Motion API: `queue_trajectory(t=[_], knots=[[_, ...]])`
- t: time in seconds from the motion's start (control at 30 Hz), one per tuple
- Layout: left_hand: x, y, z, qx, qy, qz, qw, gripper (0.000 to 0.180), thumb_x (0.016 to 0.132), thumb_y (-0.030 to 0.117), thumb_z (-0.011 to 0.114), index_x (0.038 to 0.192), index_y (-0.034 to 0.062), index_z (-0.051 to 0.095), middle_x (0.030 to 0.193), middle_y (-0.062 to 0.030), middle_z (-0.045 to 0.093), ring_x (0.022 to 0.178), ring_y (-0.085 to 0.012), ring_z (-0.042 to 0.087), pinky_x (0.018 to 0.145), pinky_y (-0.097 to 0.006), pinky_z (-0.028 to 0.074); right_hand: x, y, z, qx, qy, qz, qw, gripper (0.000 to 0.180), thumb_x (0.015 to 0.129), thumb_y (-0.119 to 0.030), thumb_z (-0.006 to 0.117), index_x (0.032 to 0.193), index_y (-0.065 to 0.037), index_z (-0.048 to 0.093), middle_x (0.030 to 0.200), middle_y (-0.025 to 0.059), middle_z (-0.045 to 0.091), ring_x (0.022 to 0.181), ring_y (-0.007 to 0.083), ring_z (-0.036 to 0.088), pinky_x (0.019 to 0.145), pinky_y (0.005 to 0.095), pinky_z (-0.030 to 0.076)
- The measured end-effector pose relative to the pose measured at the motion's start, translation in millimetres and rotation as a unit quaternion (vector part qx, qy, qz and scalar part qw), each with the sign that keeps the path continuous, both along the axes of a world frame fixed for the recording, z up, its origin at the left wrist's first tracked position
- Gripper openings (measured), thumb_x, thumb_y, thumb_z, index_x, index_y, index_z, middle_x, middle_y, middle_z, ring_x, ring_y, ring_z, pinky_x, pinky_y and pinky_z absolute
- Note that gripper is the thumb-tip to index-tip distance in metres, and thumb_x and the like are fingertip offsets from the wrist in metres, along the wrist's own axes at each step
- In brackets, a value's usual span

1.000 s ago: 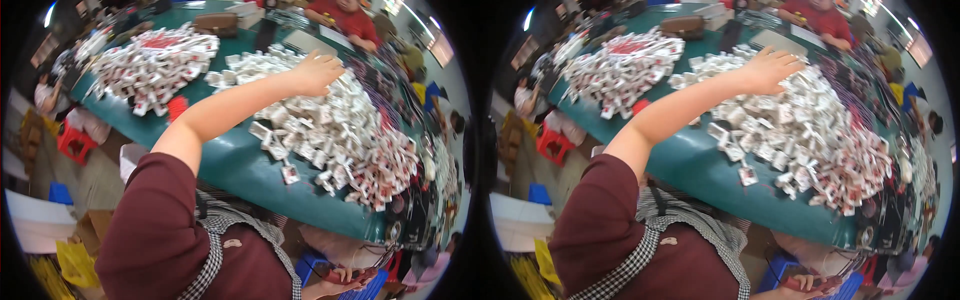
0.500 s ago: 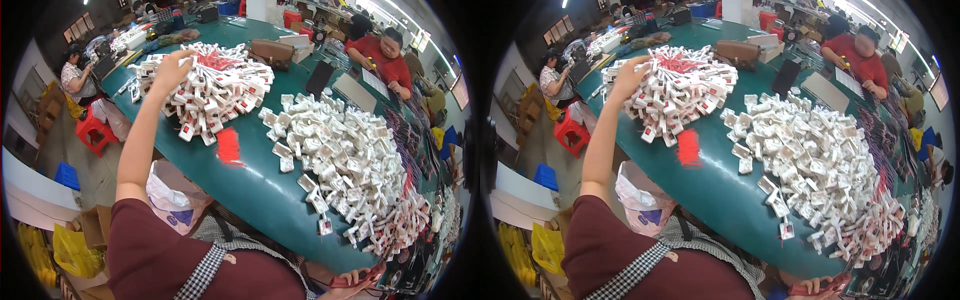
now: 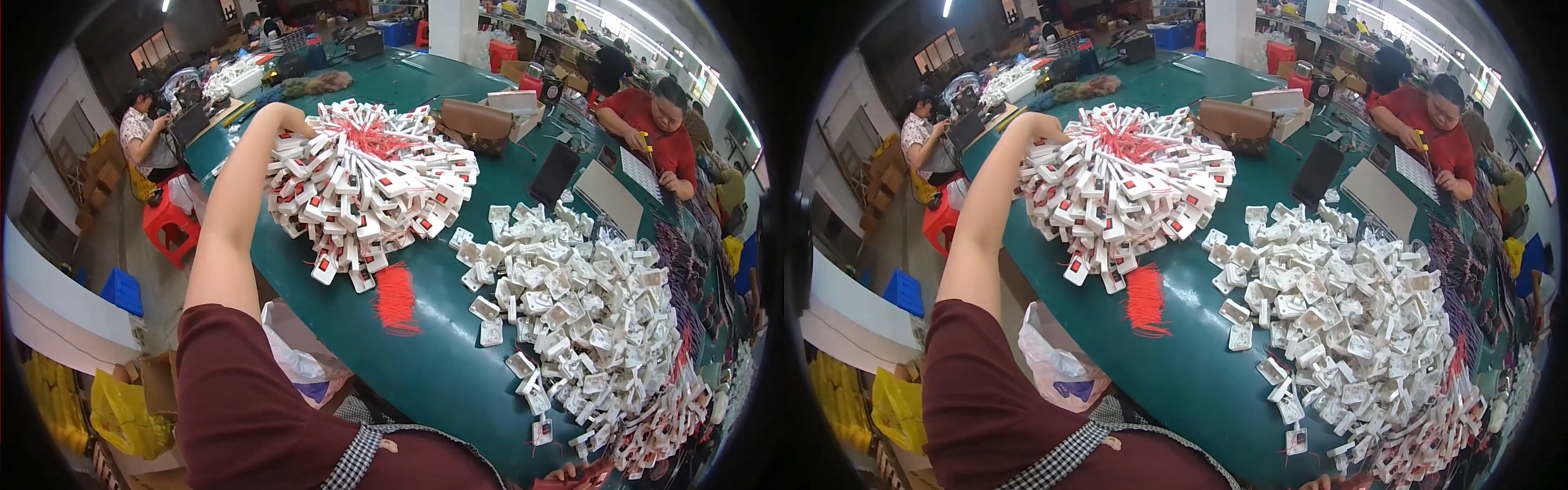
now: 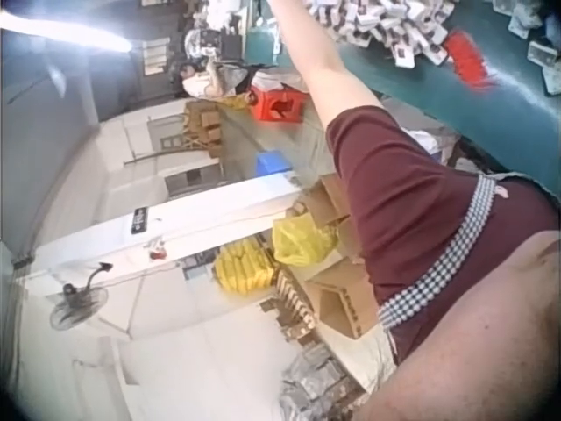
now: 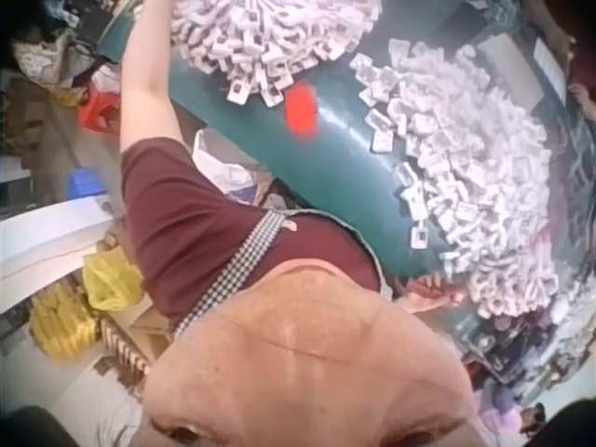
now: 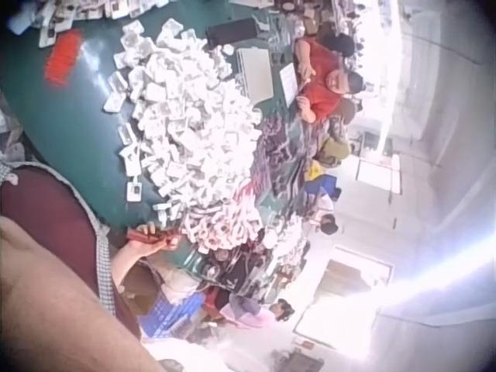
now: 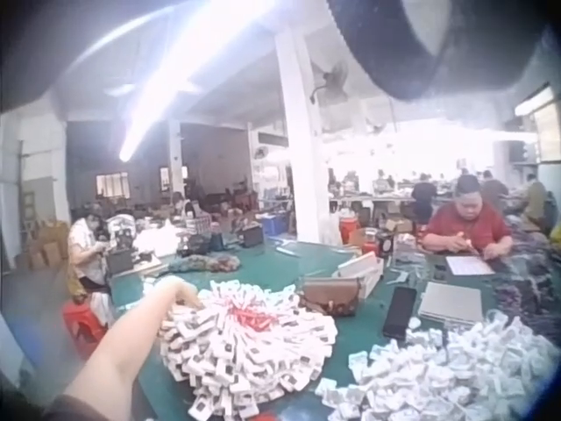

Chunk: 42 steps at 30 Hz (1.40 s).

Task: Using a hot glue gun to assemble and secure wires within plastic electrical switch components.

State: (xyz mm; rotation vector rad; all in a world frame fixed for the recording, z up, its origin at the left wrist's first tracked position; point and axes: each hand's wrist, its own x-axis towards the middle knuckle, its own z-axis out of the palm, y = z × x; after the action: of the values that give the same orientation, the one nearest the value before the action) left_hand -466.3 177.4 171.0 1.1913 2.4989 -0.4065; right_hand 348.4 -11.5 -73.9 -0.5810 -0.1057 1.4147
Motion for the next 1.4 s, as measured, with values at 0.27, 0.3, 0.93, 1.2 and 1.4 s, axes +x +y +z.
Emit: queue_trajectory(t=[0.27, 0.3, 0.93, 1.2, 1.4], knots=[[0, 12, 5, -0.092, -0.03, -0.024, 0.995, 0.07, 0.065, 0.055, 0.067, 0.114, 0.0051, 0.06, 0.11, -0.0093, 0.061, 0.093, -0.0231, 0.06, 0.082, -0.035, 0.048, -29, 8, 36, 0.016, -0.044, 0.004, 0.999, 0.028, 0.082, -0.04, 0.063, 0.104, -0.023, 0.056, 0.08, -0.0067, 0.05, 0.072, 0.0137, 0.042, 0.059, 0.0275, 0.033], [-1, 12, 3, -0.111, 0.001, -0.049, 0.993, 0.072, 0.064, 0.054, 0.068, 0.115, 0.0047, 0.059, 0.111, -0.01, 0.061, 0.093, -0.0235, 0.06, 0.082, -0.035, 0.048, -28, 8, 34, 0.05, 0.02, 0.021, 0.998, 0.029, 0.083, -0.042, 0.061, 0.104, -0.023, 0.057, 0.082, -0.008, 0.051, 0.073, 0.0136, 0.041, 0.059, 0.0271, 0.032], [16, 59, 8, 0.091, 0.25, -0.262, 0.928, 0.075, 0.072, 0.025, 0.069, 0.138, 0.0118, 0.036, 0.133, -0.0114, 0.045, 0.124, -0.0234, 0.043, 0.095, -0.044, 0.038, -21, 4, 26, 0.147, 0.037, 0.046, 0.987, 0.045, 0.085, -0.04, 0.062, 0.124, -0.022, 0.049, 0.101, -0.0036, 0.057, 0.083, 0.0154, 0.049, 0.067, 0.0287, 0.04], [13, 90, -32, 0.037, 0.396, -0.582, 0.709, 0.073, 0.077, 0.012, 0.065, 0.137, 0.039, 0.033, 0.145, -0.0001, 0.034, 0.132, -0.0173, 0.034, 0.098, -0.045, 0.036, -8, 7, 22, 0.086, 0.09, 0.048, 0.991, 0.032, 0.075, -0.046, 0.07, 0.099, -0.026, 0.06, 0.085, -0.0066, 0.053, 0.077, 0.0111, 0.046, 0.063, 0.0268, 0.035], [-4, 106, -35, 0.009, 0.336, -0.556, 0.76, 0.065, 0.079, 0.008, 0.06, 0.133, 0.038, 0.038, 0.143, -0.0002, 0.036, 0.131, -0.0176, 0.036, 0.097, -0.046, 0.037, 8, 6, 4, 0.062, 0.108, 0.063, 0.99, 0.034, 0.071, -0.048, 0.073, 0.094, -0.027, 0.06, 0.084, -0.0065, 0.05, 0.075, 0.0103, 0.044, 0.064, 0.0266, 0.036]])
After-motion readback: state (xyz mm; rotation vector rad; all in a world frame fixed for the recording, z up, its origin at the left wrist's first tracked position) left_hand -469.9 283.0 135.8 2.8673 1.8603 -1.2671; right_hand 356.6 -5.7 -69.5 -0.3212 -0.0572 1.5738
